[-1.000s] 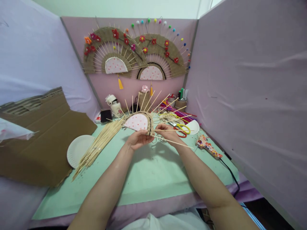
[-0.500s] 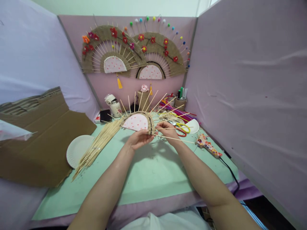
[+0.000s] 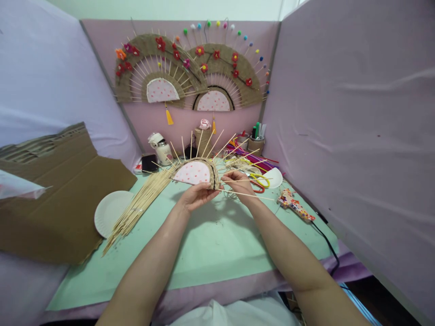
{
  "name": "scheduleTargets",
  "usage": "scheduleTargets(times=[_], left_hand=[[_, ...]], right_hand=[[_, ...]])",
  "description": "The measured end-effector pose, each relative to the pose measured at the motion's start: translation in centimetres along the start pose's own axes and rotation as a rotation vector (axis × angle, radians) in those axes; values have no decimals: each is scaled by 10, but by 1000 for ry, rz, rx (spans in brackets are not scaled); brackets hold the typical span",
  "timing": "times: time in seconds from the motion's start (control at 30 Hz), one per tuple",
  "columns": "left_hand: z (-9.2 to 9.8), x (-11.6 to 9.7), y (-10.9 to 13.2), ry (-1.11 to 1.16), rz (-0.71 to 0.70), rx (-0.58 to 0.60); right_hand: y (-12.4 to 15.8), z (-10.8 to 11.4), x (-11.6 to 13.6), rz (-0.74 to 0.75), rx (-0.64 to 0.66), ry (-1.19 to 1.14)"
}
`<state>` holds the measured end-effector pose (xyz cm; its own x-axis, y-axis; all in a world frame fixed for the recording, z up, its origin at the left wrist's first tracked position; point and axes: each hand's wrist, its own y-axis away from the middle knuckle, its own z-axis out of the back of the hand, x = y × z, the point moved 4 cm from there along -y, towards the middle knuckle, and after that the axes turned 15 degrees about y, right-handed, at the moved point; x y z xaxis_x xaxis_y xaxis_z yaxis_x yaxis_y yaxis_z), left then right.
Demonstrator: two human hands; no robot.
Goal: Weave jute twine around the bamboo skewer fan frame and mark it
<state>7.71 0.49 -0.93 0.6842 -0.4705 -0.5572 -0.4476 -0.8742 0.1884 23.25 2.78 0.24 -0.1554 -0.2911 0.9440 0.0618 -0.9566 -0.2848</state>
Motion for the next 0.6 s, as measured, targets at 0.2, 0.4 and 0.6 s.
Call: scheduleTargets(times=[0.2,0.4,0.6], left_hand=[[2,-1,0,-4,-9,-26],[0,-2,2,-15,-23,-55],[-1,-3,3,-3,-38,-57]], right_hand=[[1,0,5,15,-5,12],[-1,0,0,14,14,-19],[-3,2,-4,32,40,2]])
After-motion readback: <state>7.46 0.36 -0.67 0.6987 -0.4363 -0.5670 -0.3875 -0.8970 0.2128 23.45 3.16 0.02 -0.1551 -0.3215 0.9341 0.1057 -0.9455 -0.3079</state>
